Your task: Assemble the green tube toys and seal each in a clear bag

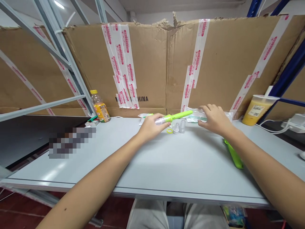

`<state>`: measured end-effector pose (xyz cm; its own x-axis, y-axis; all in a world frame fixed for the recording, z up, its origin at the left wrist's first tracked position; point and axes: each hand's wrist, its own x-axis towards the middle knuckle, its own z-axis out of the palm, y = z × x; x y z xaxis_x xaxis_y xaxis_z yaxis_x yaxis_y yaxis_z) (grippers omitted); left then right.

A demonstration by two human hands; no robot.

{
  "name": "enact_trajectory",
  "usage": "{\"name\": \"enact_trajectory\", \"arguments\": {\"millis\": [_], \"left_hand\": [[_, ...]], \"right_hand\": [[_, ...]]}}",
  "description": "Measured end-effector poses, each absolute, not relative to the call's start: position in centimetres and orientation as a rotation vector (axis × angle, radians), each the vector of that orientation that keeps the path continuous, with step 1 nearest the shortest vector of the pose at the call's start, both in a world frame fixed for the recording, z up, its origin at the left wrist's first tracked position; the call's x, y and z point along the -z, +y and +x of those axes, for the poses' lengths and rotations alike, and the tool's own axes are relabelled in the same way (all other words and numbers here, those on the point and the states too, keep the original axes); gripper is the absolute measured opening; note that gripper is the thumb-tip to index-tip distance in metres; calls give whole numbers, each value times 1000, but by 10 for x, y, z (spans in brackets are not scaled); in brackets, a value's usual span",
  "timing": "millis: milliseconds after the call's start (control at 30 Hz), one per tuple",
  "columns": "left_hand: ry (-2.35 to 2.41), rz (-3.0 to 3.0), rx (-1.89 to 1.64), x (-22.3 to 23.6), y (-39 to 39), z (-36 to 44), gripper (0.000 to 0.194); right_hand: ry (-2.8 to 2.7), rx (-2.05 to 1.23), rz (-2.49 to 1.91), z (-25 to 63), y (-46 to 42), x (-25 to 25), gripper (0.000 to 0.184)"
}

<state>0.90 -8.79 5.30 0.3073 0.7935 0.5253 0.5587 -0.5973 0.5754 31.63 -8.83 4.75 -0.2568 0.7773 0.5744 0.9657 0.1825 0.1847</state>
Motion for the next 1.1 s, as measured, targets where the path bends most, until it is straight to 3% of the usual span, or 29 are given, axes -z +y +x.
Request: {"name": "enact_trajectory", "arguments": {"millis": [200,1100], "left_hand": [[1327,2172,-1296,-54,-76,-3,41],[957,1702,-1286,-58,-72,2,36]], "right_hand": [[-2040,724,-1680,321,-88,-45,50],[-2167,705,-1414,297,-94,-37,49]]}}
